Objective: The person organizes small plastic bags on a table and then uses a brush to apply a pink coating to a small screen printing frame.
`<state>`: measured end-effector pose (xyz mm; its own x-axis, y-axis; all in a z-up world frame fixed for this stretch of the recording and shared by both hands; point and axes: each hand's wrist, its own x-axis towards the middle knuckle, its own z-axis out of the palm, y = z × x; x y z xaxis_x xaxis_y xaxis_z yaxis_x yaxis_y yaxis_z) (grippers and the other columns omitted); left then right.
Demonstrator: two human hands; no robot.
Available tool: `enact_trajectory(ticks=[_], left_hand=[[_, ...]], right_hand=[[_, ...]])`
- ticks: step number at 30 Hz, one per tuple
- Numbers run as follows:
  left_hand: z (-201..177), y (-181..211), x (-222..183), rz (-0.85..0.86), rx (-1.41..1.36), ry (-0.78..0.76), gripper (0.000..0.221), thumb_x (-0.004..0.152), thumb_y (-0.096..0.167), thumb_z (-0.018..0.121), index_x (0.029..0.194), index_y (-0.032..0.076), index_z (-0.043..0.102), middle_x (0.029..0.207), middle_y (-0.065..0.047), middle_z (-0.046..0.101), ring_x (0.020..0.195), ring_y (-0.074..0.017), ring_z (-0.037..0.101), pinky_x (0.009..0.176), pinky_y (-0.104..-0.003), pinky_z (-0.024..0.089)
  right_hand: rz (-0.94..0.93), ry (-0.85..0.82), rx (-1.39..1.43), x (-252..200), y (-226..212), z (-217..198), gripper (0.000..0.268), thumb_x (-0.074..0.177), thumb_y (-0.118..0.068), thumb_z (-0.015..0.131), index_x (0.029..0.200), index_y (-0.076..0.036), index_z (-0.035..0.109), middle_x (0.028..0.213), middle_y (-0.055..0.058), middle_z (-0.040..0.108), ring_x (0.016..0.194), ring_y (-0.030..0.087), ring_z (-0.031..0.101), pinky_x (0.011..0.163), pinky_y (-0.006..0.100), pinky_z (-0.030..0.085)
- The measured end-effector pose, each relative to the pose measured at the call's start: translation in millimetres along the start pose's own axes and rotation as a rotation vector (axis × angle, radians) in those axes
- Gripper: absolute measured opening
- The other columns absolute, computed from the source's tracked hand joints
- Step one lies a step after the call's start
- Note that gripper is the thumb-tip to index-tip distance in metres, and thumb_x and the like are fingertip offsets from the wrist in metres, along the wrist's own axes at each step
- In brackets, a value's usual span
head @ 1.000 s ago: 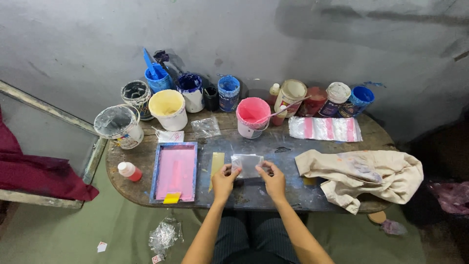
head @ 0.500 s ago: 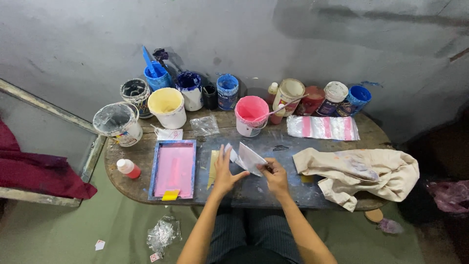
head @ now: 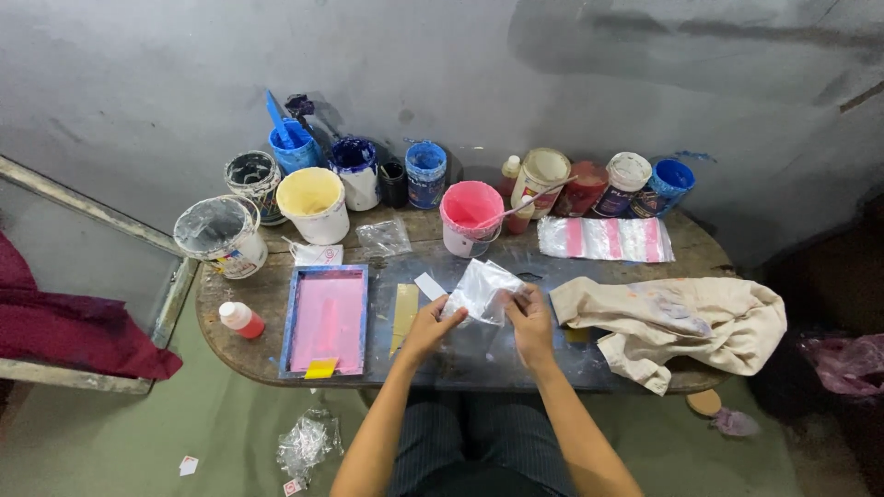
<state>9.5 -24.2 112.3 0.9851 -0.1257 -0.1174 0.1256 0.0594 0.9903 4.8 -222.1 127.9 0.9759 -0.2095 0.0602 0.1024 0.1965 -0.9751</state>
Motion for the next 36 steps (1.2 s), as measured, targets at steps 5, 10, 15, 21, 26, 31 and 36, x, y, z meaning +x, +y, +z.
enact_trajectory(ticks=[5,10,15,21,26,31,36], left_hand=[[-2,-34,8,0.043,0.219,0.116,0.03,0.081,0.048,0.086,0.103,0.03,0.078,0.081,0.002,0.073,0.081,-0.0131,0.065,0.074,-0.025,0.049],[1,-6,-9,0.097,0.333,0.146,0.023,0.085,0.037,0.082,0.105,0.024,0.08,0.084,-0.01,0.078,0.087,-0.0262,0.075,0.078,-0.034,0.053],[-4,-20,-9,0.138,0.343,0.142,0.017,0.085,0.031,0.083,0.098,0.022,0.08,0.083,-0.007,0.079,0.088,-0.0209,0.075,0.076,-0.033,0.055],[-12,-14,-18,0.182,0.378,0.004,0.019,0.094,0.025,0.072,0.107,0.012,0.078,0.094,-0.015,0.079,0.098,-0.0391,0.073,0.082,-0.045,0.055],[-14,-6,-26,0.154,0.292,-0.059,0.018,0.096,0.024,0.07,0.109,0.014,0.077,0.097,-0.012,0.079,0.101,-0.022,0.069,0.088,-0.042,0.054],[-17,-6,-26,0.127,0.276,-0.135,0.02,0.099,0.025,0.067,0.112,0.014,0.077,0.1,-0.012,0.079,0.101,-0.0202,0.068,0.092,-0.042,0.052],[-25,-8,-25,0.126,0.342,-0.216,0.017,0.097,0.03,0.071,0.098,0.013,0.075,0.073,-0.006,0.07,0.077,-0.0124,0.057,0.075,-0.032,0.05]], right_hand=[[0.111,-0.06,0.164,-2,10,-8,0.021,0.098,-0.004,0.068,0.112,-0.011,0.055,0.083,0.0,0.067,0.069,0.005,0.057,0.061,0.019,0.048],[0.25,-0.186,0.409,-2,23,-23,0.033,0.099,-0.029,0.066,0.127,-0.016,0.057,0.087,0.0,0.069,0.069,0.007,0.064,0.055,0.018,0.048],[0.142,-0.022,-0.217,-4,18,-23,0.035,0.089,-0.022,0.083,0.121,-0.012,0.073,0.097,0.012,0.077,0.085,0.014,0.068,0.075,0.027,0.052],[0.156,-0.218,-0.125,14,42,-48,0.025,0.086,-0.019,0.085,0.106,-0.014,0.07,0.094,0.004,0.076,0.083,0.01,0.065,0.078,0.027,0.052],[0.514,-0.472,0.294,6,38,-58,0.061,0.091,-0.064,0.047,0.134,-0.022,0.06,0.117,0.002,0.071,0.073,0.015,0.064,0.062,0.03,0.049],[0.49,-0.706,0.644,-2,91,-72,0.079,0.074,-0.032,0.084,0.147,-0.023,0.054,0.102,0.013,0.074,0.079,0.027,0.071,0.07,0.041,0.057],[0.754,-0.3,0.392,0,52,-57,0.054,0.097,-0.034,0.065,0.146,-0.014,0.056,0.125,0.015,0.071,0.106,0.031,0.069,0.094,0.043,0.054]])
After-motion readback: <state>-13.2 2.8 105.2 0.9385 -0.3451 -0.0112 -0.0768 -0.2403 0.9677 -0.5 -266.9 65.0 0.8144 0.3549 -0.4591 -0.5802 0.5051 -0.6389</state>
